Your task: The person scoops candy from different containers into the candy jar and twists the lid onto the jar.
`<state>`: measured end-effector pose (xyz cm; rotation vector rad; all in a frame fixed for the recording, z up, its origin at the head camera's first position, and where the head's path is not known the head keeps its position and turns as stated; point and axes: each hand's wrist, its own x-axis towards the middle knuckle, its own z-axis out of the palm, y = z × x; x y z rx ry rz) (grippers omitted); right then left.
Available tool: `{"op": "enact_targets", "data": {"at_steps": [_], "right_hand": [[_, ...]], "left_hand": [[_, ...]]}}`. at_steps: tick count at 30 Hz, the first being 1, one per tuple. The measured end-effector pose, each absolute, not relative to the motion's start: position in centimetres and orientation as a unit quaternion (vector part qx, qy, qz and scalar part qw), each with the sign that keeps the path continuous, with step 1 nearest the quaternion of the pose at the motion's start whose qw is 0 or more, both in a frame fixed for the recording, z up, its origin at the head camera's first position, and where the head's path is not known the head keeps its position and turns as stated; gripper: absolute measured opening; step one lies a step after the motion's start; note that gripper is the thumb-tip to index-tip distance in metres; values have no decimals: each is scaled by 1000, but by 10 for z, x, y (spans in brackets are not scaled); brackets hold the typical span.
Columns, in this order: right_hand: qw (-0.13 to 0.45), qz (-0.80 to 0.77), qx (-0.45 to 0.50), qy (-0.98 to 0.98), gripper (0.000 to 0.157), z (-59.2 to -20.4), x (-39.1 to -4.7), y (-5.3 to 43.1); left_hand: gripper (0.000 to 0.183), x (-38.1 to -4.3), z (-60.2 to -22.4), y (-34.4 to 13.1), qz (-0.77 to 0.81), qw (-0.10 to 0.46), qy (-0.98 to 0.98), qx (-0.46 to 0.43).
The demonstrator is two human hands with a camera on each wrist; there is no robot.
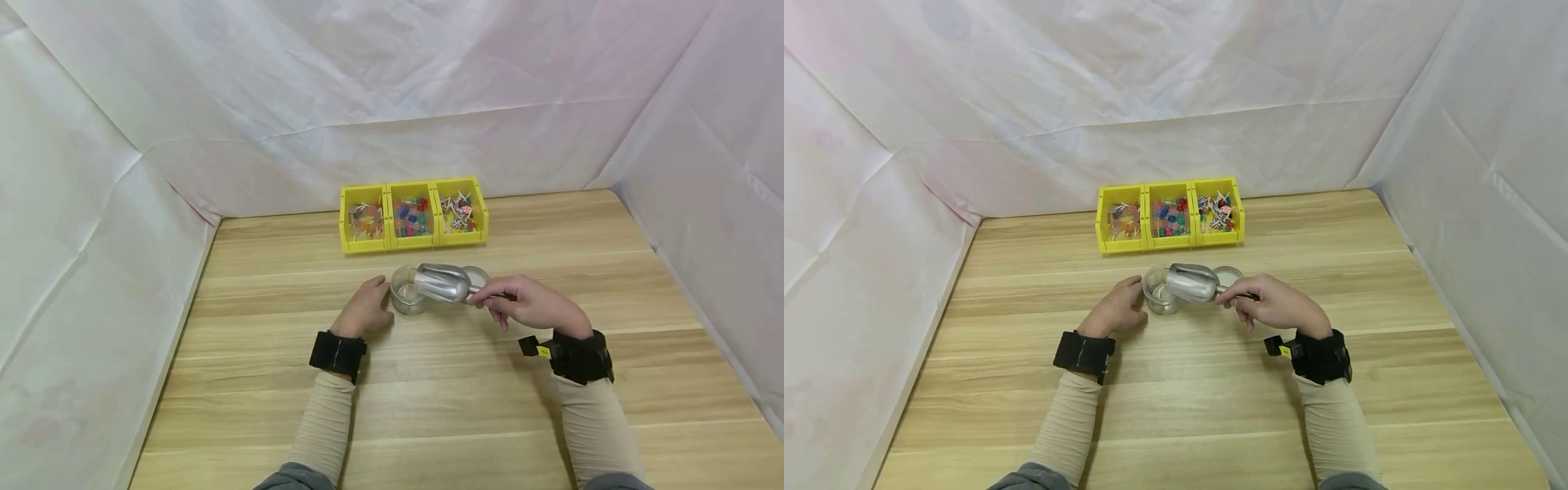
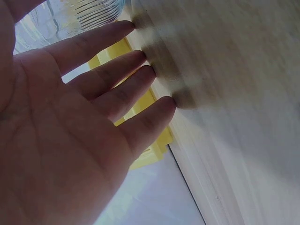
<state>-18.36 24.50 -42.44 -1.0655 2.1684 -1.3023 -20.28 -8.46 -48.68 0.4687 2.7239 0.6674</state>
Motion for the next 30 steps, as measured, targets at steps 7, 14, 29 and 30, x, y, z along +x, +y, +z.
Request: {"op": "enact_targets", "data": {"at_steps": [7,14,29,30], "right_hand": [[191,-465,-380,776,29,-425,-184,246],[193,-467,-373,778,29,-425,-184,247],[197,-469,-374,776,29,-425,-185,246],[195,-471,-374,775,29,-426,-185,246]], "left_hand": [[63,-202,-485,-84,237,149,946,163],[63,-202,-485,-85,237,149,946,163],[55,-203,-482,-87,258,123,946,150],[54,-204,-482,-88,261,119,947,148]]}}
